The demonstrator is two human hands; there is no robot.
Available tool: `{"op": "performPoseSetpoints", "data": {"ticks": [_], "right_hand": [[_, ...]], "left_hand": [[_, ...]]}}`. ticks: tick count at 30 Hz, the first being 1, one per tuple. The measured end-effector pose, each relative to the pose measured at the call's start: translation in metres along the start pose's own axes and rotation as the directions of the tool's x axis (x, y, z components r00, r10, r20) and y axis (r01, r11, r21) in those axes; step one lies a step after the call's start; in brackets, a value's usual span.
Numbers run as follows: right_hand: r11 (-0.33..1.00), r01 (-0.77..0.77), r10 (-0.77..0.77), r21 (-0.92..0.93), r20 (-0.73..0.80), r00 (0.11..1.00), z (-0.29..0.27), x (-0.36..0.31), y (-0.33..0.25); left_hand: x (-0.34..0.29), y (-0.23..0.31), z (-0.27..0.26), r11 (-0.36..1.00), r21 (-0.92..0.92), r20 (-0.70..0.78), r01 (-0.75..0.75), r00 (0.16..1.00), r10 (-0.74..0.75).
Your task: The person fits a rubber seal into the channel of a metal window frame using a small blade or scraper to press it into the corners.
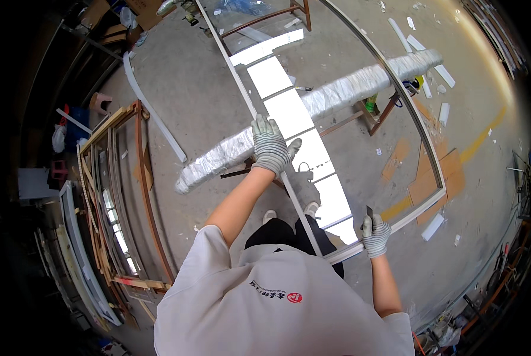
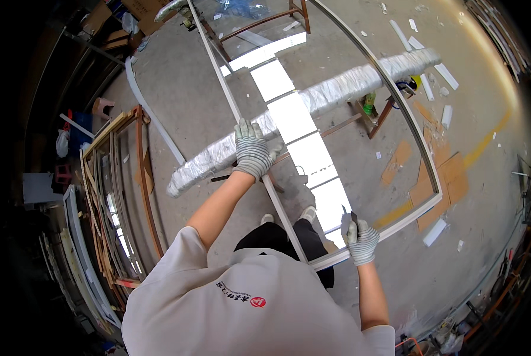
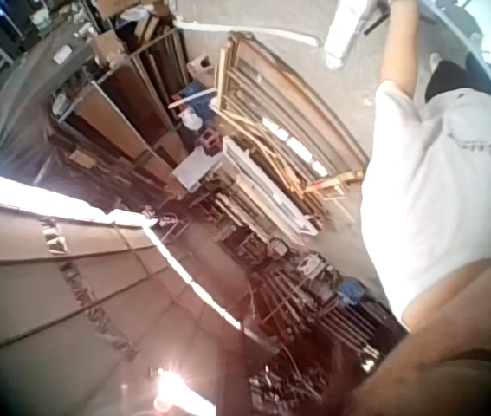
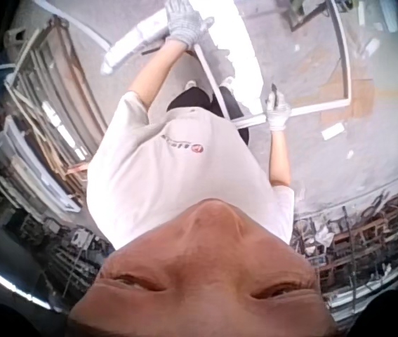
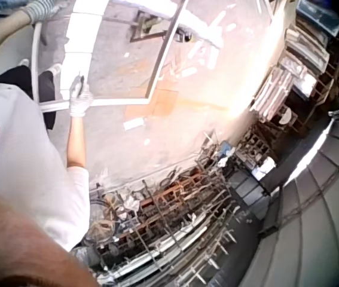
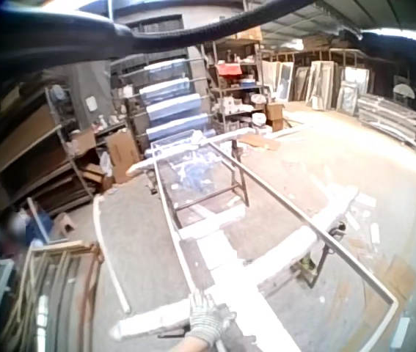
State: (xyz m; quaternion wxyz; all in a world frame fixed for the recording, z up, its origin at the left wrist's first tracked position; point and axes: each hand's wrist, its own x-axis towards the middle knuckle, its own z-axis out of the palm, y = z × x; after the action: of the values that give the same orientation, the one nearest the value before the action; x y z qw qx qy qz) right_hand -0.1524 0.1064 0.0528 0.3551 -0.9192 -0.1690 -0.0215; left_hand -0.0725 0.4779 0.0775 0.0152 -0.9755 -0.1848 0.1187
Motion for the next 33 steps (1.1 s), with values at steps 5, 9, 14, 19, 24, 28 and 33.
{"op": "performPoseSetpoints", "data": {"ticks": [5,9,14,19,24,28,33], "right_hand": [[0.994,-0.091,0.088,-0.062,-0.047,0.995,0.005,0.004,-0.011],[0.941,-0.309,0.329,0.138,-0.167,0.929,0.012,-0.001,-0.033],[0.894,-0.444,0.448,0.066,-0.187,0.874,0.037,-0.051,-0.077],[0.870,-0.492,0.482,-0.022,-0.167,0.860,0.056,-0.068,-0.121],[0.851,-0.455,0.524,0.261,-0.370,0.767,0.067,-0.071,-0.146],[0.529,-0.464,0.806,0.710,-0.252,0.535,0.060,-0.082,-0.161],[0.433,-0.383,0.856,0.816,-0.241,0.457,0.053,-0.107,-0.149]], "left_hand": [[0.052,-0.018,-0.010,0.997,0.053,0.007,0.047,0.999,-0.048],[0.102,-0.057,-0.009,0.999,0.044,-0.042,0.028,0.999,-0.026],[0.111,-0.041,-0.011,0.984,0.151,-0.098,-0.095,0.989,0.110],[0.084,-0.041,0.000,0.886,0.132,-0.134,-0.444,0.878,0.460],[0.018,-0.003,0.007,0.616,0.051,-0.102,-0.786,0.610,0.786],[-0.038,0.039,0.007,0.343,0.014,0.041,-0.939,0.343,0.938],[-0.073,0.070,0.021,-0.124,-0.165,0.003,-0.978,-0.126,0.992]]}}
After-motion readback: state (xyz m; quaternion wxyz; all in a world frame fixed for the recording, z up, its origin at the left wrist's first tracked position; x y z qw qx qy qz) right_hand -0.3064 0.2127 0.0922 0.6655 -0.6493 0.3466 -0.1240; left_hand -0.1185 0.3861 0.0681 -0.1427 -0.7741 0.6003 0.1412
